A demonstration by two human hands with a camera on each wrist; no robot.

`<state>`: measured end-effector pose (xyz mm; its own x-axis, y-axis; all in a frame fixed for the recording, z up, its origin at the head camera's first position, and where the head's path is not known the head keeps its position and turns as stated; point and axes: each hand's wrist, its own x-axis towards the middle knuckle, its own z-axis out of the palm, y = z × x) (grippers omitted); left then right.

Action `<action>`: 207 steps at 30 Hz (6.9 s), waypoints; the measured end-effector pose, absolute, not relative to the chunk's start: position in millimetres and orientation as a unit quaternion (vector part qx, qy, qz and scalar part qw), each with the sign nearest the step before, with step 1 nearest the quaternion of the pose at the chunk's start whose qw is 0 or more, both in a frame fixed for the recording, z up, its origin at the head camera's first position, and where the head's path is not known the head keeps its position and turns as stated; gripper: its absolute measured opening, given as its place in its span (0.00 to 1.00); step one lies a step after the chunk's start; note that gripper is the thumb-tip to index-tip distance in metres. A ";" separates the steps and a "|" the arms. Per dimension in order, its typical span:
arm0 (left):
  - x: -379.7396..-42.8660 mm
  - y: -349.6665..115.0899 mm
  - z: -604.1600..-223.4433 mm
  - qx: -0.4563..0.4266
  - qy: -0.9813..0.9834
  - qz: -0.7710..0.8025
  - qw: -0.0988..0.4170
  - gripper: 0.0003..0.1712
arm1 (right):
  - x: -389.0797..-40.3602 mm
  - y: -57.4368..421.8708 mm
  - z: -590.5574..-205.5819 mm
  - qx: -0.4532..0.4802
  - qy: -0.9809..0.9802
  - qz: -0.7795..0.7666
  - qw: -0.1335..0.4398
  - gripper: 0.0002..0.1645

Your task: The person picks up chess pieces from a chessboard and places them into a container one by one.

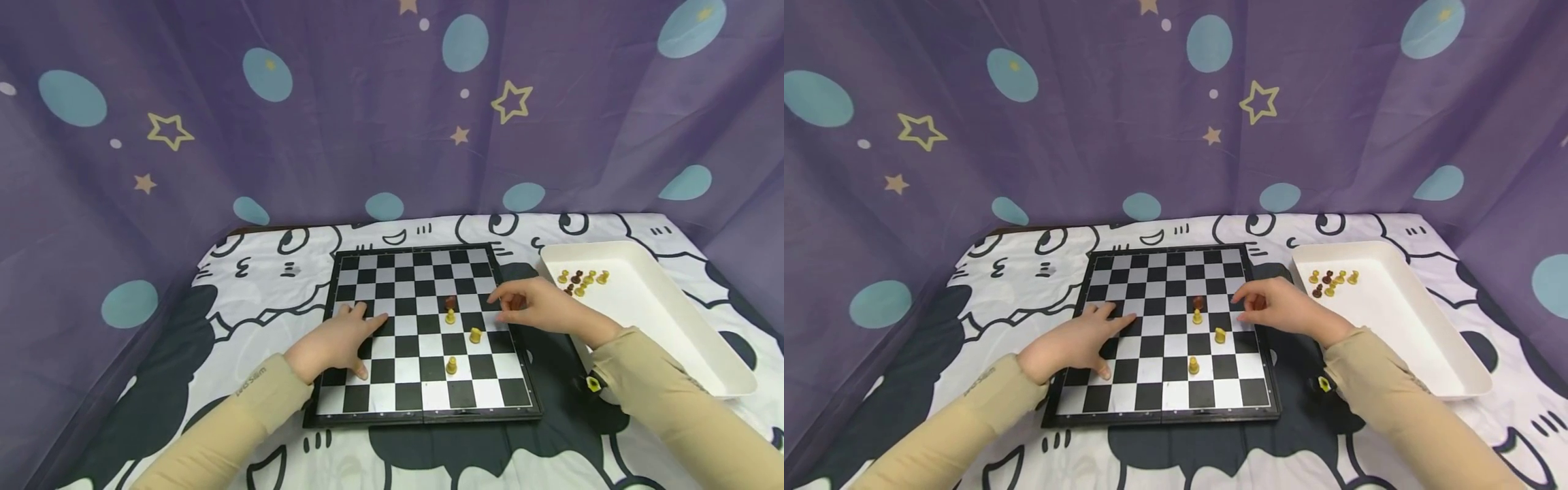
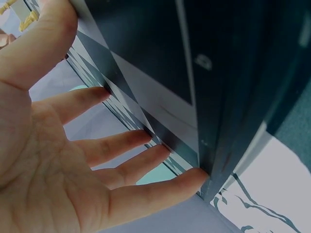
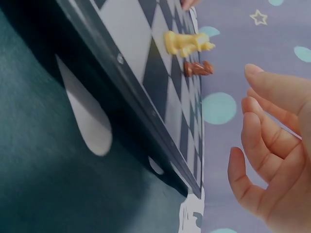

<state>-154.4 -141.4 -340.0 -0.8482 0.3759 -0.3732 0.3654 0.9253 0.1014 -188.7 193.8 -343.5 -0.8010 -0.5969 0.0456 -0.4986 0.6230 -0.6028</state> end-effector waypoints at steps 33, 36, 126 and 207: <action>-151.8 -141.7 -339.4 0.201 0.961 0.014 0.189 0.59 | -189.2 163.2 -361.1 -0.376 0.861 -0.300 0.166 0.16; -151.7 -141.6 -339.2 0.201 0.961 0.014 0.188 0.59 | -189.1 162.7 -361.1 -0.379 0.860 -0.300 0.163 0.14; -150.2 -140.5 -335.7 0.200 0.960 0.015 0.193 0.58 | -182.4 238.6 -307.1 -0.279 0.918 -0.277 -0.044 0.11; -148.3 -140.5 -336.3 0.194 0.963 0.013 0.188 0.58 | -223.5 348.2 -386.9 -0.108 0.959 -0.261 0.035 0.18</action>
<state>-148.3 -140.5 -336.3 -0.8542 0.3781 -0.3568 0.3680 0.9246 0.0988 -223.5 348.2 -386.9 -0.9743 -0.2250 -0.0110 -0.1884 0.8405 -0.5080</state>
